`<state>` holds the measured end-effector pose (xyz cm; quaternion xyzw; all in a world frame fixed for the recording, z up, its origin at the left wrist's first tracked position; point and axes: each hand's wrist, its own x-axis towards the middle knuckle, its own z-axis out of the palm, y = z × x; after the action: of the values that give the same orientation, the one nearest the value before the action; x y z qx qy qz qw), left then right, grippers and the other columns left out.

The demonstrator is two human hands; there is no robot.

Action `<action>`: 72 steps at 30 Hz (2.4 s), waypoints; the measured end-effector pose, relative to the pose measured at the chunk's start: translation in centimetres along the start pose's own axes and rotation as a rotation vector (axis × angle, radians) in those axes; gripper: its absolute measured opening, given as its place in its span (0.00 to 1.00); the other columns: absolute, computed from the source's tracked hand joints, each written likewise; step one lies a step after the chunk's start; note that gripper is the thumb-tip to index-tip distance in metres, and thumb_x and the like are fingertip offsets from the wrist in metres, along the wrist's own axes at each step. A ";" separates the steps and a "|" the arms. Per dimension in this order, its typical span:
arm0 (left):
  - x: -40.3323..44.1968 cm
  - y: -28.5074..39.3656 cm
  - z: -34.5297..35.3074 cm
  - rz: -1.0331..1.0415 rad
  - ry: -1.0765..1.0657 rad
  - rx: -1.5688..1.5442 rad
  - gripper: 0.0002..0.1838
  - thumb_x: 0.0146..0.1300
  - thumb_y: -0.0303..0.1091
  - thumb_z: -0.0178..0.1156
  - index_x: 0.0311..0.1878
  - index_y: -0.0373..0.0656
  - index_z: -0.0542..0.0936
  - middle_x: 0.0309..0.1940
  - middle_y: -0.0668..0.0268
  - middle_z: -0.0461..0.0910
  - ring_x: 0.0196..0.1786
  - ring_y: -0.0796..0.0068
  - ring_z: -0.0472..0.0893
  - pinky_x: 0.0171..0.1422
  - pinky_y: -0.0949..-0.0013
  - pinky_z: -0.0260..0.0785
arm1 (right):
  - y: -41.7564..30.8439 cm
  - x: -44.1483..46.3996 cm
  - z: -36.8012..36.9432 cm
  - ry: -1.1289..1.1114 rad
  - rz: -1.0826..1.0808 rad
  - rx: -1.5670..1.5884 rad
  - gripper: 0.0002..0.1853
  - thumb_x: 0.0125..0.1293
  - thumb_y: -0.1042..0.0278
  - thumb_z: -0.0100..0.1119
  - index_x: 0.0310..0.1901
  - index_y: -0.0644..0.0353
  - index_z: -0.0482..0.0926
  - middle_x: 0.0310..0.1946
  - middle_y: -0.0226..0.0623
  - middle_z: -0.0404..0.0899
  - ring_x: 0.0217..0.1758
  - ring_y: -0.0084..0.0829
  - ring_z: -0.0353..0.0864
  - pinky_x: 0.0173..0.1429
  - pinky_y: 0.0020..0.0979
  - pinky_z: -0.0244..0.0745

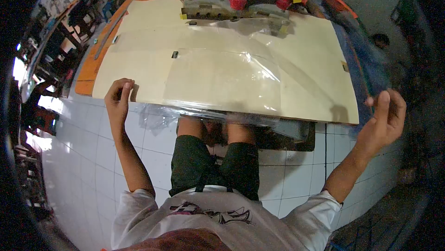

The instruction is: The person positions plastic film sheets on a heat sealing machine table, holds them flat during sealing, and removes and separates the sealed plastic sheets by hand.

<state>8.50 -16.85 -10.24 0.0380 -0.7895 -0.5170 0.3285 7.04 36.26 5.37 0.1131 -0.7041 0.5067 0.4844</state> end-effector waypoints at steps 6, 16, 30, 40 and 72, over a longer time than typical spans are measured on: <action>3.8 3.7 1.8 0.038 -0.178 0.324 0.13 0.68 0.35 0.60 0.47 0.34 0.80 0.45 0.57 0.82 0.48 0.65 0.81 0.54 0.67 0.72 | 0.1 -0.1 -1.9 0.085 -0.089 -0.010 0.06 0.69 0.76 0.59 0.45 0.69 0.78 0.34 0.38 0.77 0.31 0.24 0.74 0.35 0.27 0.74; 12.6 0.2 8.3 0.113 -0.772 0.843 0.33 0.75 0.59 0.34 0.76 0.52 0.61 0.79 0.57 0.49 0.82 0.61 0.42 0.82 0.52 0.31 | 5.0 3.9 -4.6 0.119 0.260 -0.066 0.09 0.68 0.70 0.63 0.46 0.63 0.80 0.33 0.31 0.78 0.28 0.21 0.76 0.36 0.24 0.72; 7.5 13.0 16.1 0.624 -0.835 0.501 0.20 0.64 0.34 0.59 0.57 0.37 0.77 0.54 0.51 0.78 0.54 0.46 0.78 0.59 0.54 0.72 | 12.9 2.9 -7.4 -0.160 0.385 -0.127 0.07 0.67 0.69 0.63 0.41 0.62 0.78 0.35 0.36 0.83 0.30 0.22 0.79 0.36 0.23 0.76; 4.9 14.8 29.6 0.919 -0.923 0.202 0.23 0.64 0.34 0.58 0.60 0.32 0.74 0.59 0.43 0.74 0.58 0.44 0.76 0.64 0.54 0.70 | 12.9 1.0 -8.9 -0.006 0.313 0.041 0.08 0.70 0.72 0.59 0.47 0.61 0.75 0.41 0.38 0.82 0.33 0.25 0.80 0.39 0.28 0.77; 7.6 16.3 34.3 0.512 -0.804 -0.126 0.10 0.65 0.27 0.60 0.50 0.37 0.79 0.38 0.55 0.84 0.37 0.67 0.84 0.45 0.65 0.75 | 16.6 -0.1 -10.8 -0.011 0.481 0.204 0.10 0.71 0.68 0.58 0.49 0.60 0.74 0.41 0.39 0.82 0.34 0.26 0.83 0.38 0.28 0.79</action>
<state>-12.06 14.75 -1.45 -0.3807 -0.8050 -0.4400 0.1155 2.40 52.76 -4.53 -0.0066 -0.6587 0.6750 0.3324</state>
